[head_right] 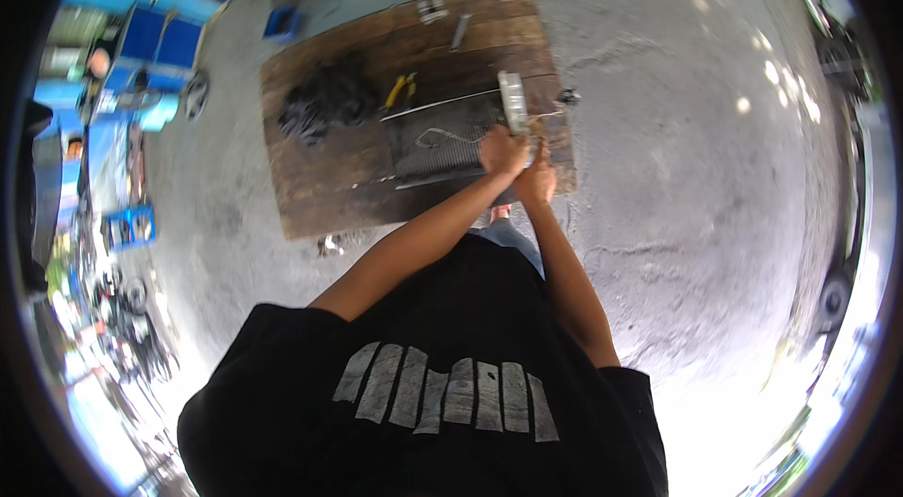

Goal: The person works on a metal evaporator coil on a wooden workbench, using pliers to adjust a white plastic component and a thin wire. They then walk into a small shop room, retrieve a small bottle from a shelf, and return to the workbench to continue handling the coil and bottle.

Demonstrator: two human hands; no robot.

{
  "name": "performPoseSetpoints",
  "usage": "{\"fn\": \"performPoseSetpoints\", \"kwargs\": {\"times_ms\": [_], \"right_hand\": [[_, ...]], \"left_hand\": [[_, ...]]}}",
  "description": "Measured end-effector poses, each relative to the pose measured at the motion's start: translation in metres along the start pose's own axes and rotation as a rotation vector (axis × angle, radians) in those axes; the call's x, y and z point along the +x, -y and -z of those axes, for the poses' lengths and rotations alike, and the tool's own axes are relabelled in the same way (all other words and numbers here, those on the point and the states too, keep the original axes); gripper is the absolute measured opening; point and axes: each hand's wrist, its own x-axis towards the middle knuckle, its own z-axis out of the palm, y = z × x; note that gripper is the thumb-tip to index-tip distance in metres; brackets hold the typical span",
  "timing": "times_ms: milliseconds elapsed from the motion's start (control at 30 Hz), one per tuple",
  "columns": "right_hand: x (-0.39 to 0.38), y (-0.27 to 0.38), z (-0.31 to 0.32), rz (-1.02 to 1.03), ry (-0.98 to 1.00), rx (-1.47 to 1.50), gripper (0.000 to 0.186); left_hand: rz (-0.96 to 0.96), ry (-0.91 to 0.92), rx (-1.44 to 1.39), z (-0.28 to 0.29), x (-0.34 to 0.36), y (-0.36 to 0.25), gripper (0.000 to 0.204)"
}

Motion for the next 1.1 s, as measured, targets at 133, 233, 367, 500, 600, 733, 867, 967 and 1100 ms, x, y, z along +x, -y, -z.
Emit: {"fn": "performPoseSetpoints", "kwargs": {"times_ms": [133,233,367,500,600,733,867,967,1100], "right_hand": [[0.006,-0.010,-0.001,0.015,0.114,0.024,0.102],[0.009,-0.020,-0.007,0.011,0.151,-0.034,0.102],[0.010,-0.029,-0.021,0.021,0.176,-0.262,0.106],[0.006,-0.021,-0.011,0.073,0.074,-0.082,0.112],[0.005,-0.005,0.010,0.006,0.162,0.087,0.101],[0.005,0.007,0.033,-0.033,0.219,0.122,0.099],[0.001,0.004,0.035,0.066,0.166,0.251,0.111],[-0.001,0.000,0.036,-0.011,0.202,0.301,0.114],[-0.001,-0.002,0.040,-0.054,0.227,0.279,0.112]], "left_hand": [[0.102,0.028,-0.197,0.002,-0.007,-0.001,0.039],[0.113,0.009,-0.265,0.002,-0.017,0.002,0.042],[-0.022,0.142,-0.334,0.000,-0.025,0.007,0.042],[-0.053,0.174,-0.430,0.004,-0.025,0.019,0.048],[-0.003,0.281,-0.498,0.010,-0.025,0.027,0.056],[-0.007,0.389,-0.559,0.016,-0.020,0.038,0.069],[0.019,0.494,-0.715,0.022,-0.012,0.048,0.065],[0.051,0.561,-0.759,0.033,-0.008,0.061,0.055],[0.104,0.541,-0.819,0.050,-0.002,0.088,0.043]]}}
